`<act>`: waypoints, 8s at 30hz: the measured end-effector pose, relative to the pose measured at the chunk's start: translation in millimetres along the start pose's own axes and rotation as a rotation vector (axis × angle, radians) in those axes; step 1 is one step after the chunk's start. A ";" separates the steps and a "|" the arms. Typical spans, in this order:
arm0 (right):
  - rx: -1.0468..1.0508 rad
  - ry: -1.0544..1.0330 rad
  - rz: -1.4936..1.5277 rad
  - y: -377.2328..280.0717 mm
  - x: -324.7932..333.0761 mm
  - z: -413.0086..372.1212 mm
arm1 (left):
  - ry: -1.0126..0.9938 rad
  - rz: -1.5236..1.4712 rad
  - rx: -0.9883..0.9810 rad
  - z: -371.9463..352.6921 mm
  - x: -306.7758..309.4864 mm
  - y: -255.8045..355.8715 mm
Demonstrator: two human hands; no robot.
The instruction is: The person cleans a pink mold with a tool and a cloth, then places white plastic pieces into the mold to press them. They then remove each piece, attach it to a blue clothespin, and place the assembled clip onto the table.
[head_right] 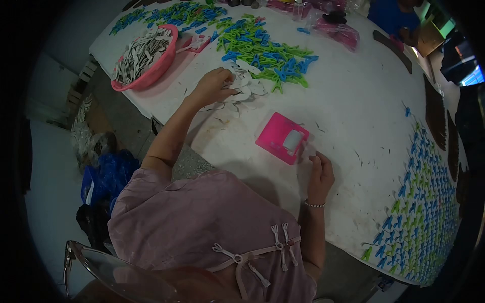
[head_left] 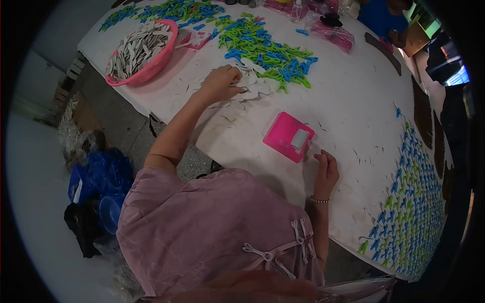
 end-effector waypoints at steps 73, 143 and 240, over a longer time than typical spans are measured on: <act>0.859 -0.072 0.013 -126.6 -110.9 33.9 | -0.478 -1.505 0.893 -34.4 13.6 75.2; 0.586 -0.231 -0.216 -40.9 -38.0 34.8 | 0.117 -0.629 -0.411 -16.4 -27.0 142.0; 0.687 -0.071 -0.384 -55.7 -9.6 36.7 | -0.289 -0.659 -0.206 -13.2 -71.1 152.2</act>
Point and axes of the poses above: each hand's wrist, its own z-axis towards the middle knuckle, its own x-axis out of the back of the hand, y = z × x, the point moved 1 cm from there along z, towards the middle knuckle, and after that the axes turned 14 degrees about y, right-handed, at the moved point
